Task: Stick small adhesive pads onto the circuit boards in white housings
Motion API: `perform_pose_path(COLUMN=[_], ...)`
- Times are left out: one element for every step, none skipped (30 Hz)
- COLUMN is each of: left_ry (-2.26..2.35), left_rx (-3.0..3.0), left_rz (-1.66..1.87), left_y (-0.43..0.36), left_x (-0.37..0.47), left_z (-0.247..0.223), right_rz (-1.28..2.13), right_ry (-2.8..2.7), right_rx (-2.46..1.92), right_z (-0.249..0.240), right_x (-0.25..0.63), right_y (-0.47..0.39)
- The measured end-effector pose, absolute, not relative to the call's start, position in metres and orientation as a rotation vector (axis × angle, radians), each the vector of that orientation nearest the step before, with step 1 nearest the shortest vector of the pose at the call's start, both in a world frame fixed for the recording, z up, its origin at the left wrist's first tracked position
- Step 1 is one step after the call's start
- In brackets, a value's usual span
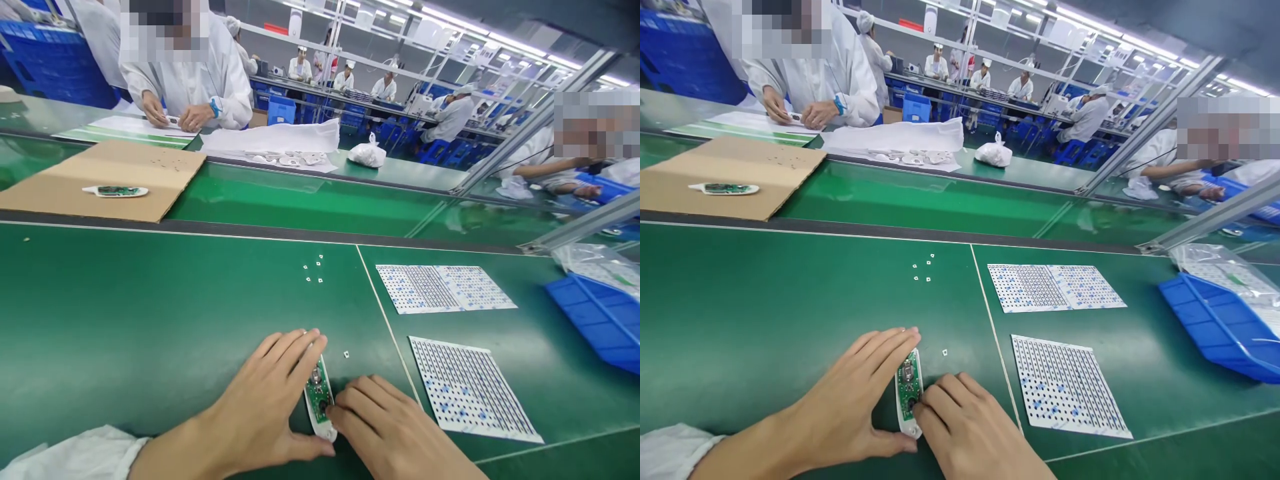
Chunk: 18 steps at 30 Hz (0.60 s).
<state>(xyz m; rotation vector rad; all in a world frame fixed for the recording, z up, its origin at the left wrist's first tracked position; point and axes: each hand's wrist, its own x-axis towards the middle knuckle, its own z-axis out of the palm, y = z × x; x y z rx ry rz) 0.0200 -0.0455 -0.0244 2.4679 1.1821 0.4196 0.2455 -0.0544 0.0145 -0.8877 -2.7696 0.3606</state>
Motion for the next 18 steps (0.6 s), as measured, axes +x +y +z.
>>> perform_pose_path(left_ry=[1.182,1.179,1.177,1.177,1.173,1.171,1.167,1.163,1.163,1.162,1.167,1.169,1.172,1.173,1.170,1.167,1.165,1.161], left_rx=[2.474,2.480,2.485,2.488,2.489,2.489,2.489,2.489,2.488,2.489,2.488,2.489,2.491,2.493,2.497,2.501,2.507,2.514], left_rz=[0.412,0.407,0.405,0.405,0.408,0.412,0.415,0.420,0.427,0.439,0.451,0.463,0.477,0.488,0.493,0.495,0.490,0.485], left_y=[-0.045,-0.045,-0.045,-0.045,-0.044,-0.044,-0.044,-0.044,-0.045,-0.045,-0.046,-0.046,-0.046,-0.046,-0.046,-0.046,-0.046,-0.046], left_x=[0.020,0.020,0.020,0.021,0.021,0.021,0.021,0.022,0.022,0.022,0.022,0.022,0.022,0.022,0.022,0.022,0.022,0.022], left_z=[-0.024,-0.024,-0.024,-0.024,-0.024,-0.024,-0.024,-0.025,-0.025,-0.025,-0.026,-0.026,-0.027,-0.027,-0.027,-0.027,-0.027,-0.027], right_rz=[0.406,0.451,0.487,0.508,0.514,0.509,0.499,0.475,0.444,0.415,0.397,0.398,0.425,0.467,0.509,0.536,0.547,0.542], right_ry=[-2.765,-2.760,-2.753,-2.744,-2.732,-2.718,-2.704,-2.685,-2.658,-2.627,-2.597,-2.569,-2.546,-2.525,-2.505,-2.489,-2.475,-2.466], right_rx=[-0.888,-0.890,-0.895,-0.900,-0.905,-0.902,-0.899,-0.896,-0.897,-0.905,-0.920,-0.935,-0.954,-0.970,-0.983,-0.993,-1.000,-1.004], right_z=[0.013,0.012,0.011,0.011,0.011,0.011,0.011,0.011,0.010,0.008,0.006,0.004,0.001,-0.001,-0.003,-0.003,-0.004,-0.004], right_x=[0.246,0.246,0.246,0.246,0.245,0.245,0.244,0.244,0.244,0.244,0.244,0.244,0.244,0.243,0.243,0.242,0.242,0.242], right_y=[-0.054,-0.053,-0.051,-0.050,-0.049,-0.049,-0.049,-0.049,-0.050,-0.052,-0.054,-0.055,-0.057,-0.059,-0.059,-0.060,-0.060,-0.060])
